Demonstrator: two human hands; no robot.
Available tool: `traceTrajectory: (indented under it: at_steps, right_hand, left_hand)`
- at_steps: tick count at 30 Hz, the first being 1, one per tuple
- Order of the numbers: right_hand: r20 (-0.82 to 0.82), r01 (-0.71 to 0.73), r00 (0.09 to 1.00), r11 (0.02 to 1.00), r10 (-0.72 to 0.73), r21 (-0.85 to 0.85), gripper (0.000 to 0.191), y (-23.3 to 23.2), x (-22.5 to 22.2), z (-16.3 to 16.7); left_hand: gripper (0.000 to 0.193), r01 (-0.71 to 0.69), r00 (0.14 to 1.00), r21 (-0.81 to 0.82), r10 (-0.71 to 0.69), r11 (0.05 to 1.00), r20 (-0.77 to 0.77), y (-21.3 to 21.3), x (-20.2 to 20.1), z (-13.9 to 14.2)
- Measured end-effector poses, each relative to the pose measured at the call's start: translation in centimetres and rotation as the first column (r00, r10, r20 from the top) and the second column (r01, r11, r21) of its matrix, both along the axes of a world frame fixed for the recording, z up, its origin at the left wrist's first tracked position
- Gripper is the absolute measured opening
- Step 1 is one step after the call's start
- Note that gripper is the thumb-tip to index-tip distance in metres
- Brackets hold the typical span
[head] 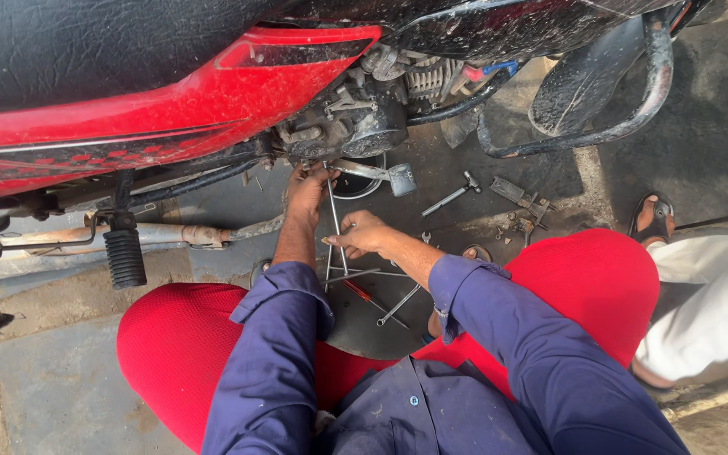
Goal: The person uses a T-handle wrench to loosen and remove bolts from the motorcycle's engine casing. After removing the bolts, the person detaches the engine cover, revealing the internal gears, and then wipes the exposed area with a cloth.
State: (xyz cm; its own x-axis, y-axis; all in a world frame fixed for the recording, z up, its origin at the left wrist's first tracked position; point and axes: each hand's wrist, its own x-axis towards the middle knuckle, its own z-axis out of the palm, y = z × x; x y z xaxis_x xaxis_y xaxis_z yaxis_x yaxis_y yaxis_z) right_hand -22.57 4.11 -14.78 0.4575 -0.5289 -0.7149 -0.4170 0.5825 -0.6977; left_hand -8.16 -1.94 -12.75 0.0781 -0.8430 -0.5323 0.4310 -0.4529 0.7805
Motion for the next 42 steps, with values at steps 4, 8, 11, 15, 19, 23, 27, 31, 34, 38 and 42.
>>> traceTrajectory:
  at_steps: [4, 8, 11, 15, 19, 23, 27, 31, 34, 38, 42]
  right_hand:
    - [0.147, 0.051, 0.987, 0.991, -0.069, 0.126, 0.034, 0.4, 0.5, 0.3]
    - [0.385, 0.040, 0.912, 0.963, -0.144, 0.266, 0.025, 0.6, 0.6, 0.9]
    - [0.077, 0.053, 0.995, 0.996, -0.059, 0.077, 0.029, 0.7, 0.8, 1.5]
    - [-0.078, -0.043, 0.996, 0.999, 0.040, -0.027, 0.037, 0.8, 1.5, 1.8]
    - [0.165, 0.051, 0.982, 0.966, -0.095, 0.253, 0.035, 0.6, 2.2, 2.4]
    - [0.225, 0.018, 0.971, 0.968, -0.076, 0.249, 0.027, 0.4, 1.7, 3.5]
    - [-0.032, -0.007, 0.999, 0.995, 0.010, 0.101, 0.031, 0.5, 1.7, 4.2]
    - [0.041, 0.024, 0.999, 0.997, -0.026, 0.067, 0.030, 0.9, 2.4, 4.2]
    - [0.260, 0.142, 0.938, 0.937, -0.231, 0.318, 0.025, 0.8, 2.7, 4.1]
    - [0.144, 0.104, 0.980, 0.973, -0.135, 0.205, 0.020, 0.7, 2.2, 3.8]
    - [-0.100, -0.004, 0.995, 1.000, 0.003, -0.012, 0.031, 0.7, 1.7, 2.9]
  left_hand:
    - [0.034, 0.017, 1.000, 0.007, -0.017, 1.000, 0.020, 0.2, 0.1, 0.2]
    - [0.036, -0.005, 1.000, -0.028, 0.005, 1.000, 0.006, 0.3, 0.0, 0.5]
    - [0.038, -0.019, 1.000, -0.043, 0.019, 0.999, 0.001, 0.4, 0.1, 0.5]
    - [0.048, -0.022, 0.996, -0.033, 0.025, 0.999, 0.091, 0.4, 0.5, 0.2]
    - [0.045, -0.025, 0.990, -0.040, 0.031, 0.999, 0.140, 0.1, 0.8, 0.6]
    - [0.034, -0.024, 0.997, -0.051, 0.028, 0.998, 0.074, -0.1, 0.6, 1.4]
    - [0.032, -0.028, 0.997, -0.055, 0.031, 0.998, 0.064, 0.0, 0.7, 1.7]
    - [0.033, -0.039, 0.996, -0.055, 0.043, 0.998, 0.073, -0.1, 0.9, 1.4]
    - [0.029, -0.042, 0.997, -0.048, 0.044, 0.998, 0.058, -0.1, 0.9, 1.1]
    - [0.029, -0.038, 0.997, -0.036, 0.040, 0.999, 0.069, 0.0, 1.0, 1.1]
    - [0.031, -0.012, 0.995, -0.028, 0.015, 1.000, 0.095, 0.2, 0.9, 1.5]
